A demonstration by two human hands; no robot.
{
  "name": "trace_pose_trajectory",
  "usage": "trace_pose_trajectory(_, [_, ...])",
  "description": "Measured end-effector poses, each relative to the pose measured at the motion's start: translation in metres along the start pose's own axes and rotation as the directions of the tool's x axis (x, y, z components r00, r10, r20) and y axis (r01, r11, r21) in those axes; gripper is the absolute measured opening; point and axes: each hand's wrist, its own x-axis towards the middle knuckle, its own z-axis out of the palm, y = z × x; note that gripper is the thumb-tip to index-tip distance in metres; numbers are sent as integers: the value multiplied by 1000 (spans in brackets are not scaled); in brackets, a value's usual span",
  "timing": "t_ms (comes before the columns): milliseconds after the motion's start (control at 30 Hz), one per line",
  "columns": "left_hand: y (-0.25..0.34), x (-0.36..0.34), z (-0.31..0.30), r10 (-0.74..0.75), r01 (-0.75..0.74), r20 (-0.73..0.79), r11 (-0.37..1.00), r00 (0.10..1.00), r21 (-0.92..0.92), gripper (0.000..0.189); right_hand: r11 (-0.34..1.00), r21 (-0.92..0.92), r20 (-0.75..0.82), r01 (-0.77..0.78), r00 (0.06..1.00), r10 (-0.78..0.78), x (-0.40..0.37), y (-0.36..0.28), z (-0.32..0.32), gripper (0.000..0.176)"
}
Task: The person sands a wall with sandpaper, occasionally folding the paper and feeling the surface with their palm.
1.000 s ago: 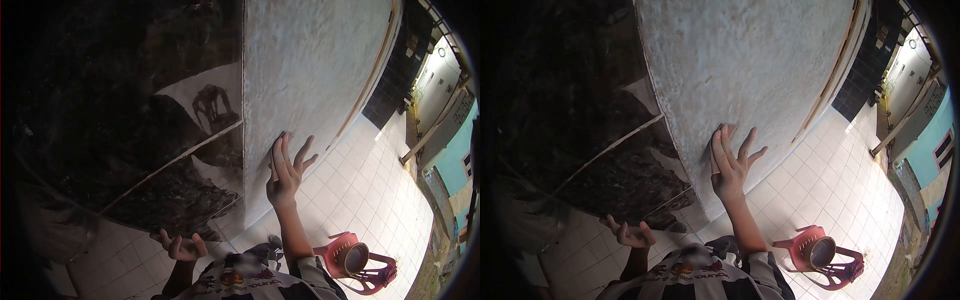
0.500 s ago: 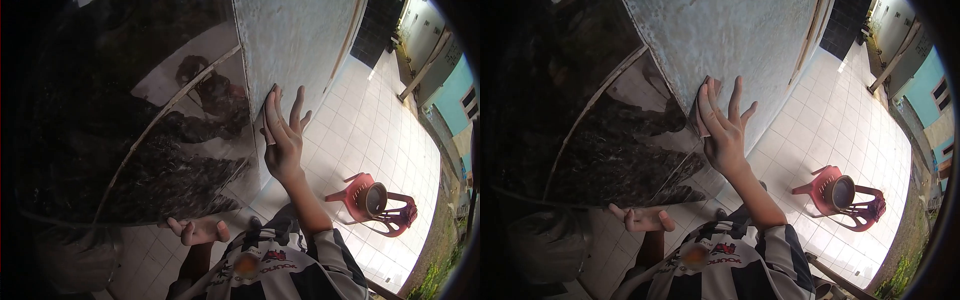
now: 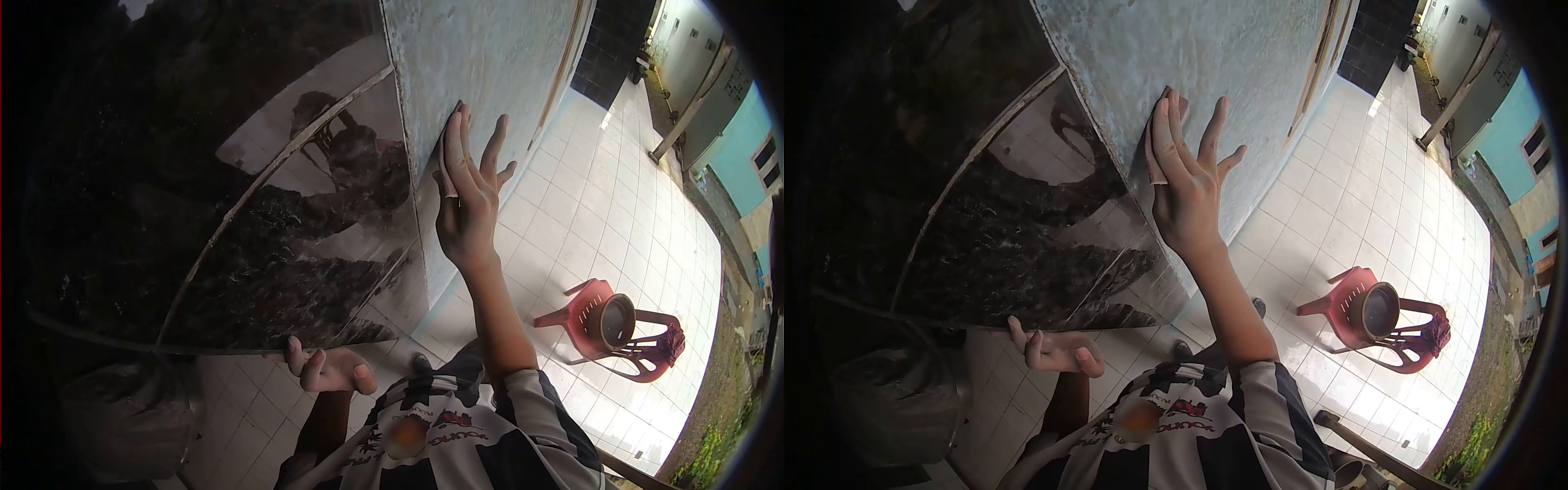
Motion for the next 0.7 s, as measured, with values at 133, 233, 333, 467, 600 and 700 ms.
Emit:
trace_pose_trajectory(133, [2, -3, 1, 23, -23, 18, 999, 1000, -34, 53, 996, 83, 68, -37, 997, 32, -29, -4, 5, 65])
trace_pose_trajectory(233, [4, 0, 8, -18, 17, -15, 998, 1000, -68, 50, 999, -35, 93, 2, 996, 1, -24, 4, 8, 68])
trace_pose_trajectory(333, [7, 1, 4, -80, 77, -23, 992, 997, -99, 48, 1000, 3, 67, 0, 998, 0, -11, 7, 2, 68])
trace_pose_trajectory(467, [6, 6, 5, -23, 24, 26, 998, 999, -52, 45, 999, 7, 164, -48, 985, 46, -31, 5, -1, 67])
trace_pose_trajectory(600, [7, 0, 6, -41, 42, 17, 999, 999, -33, 43, 997, -71, 160, -7, 987, 18, -25, 14, -1, 69])
trace_pose_trajectory(700, [5, -8, 0, -48, 50, 50, 998, 998, -34, 42, 993, -114, 158, -17, 987, 35, -8, 13, -7, 70])
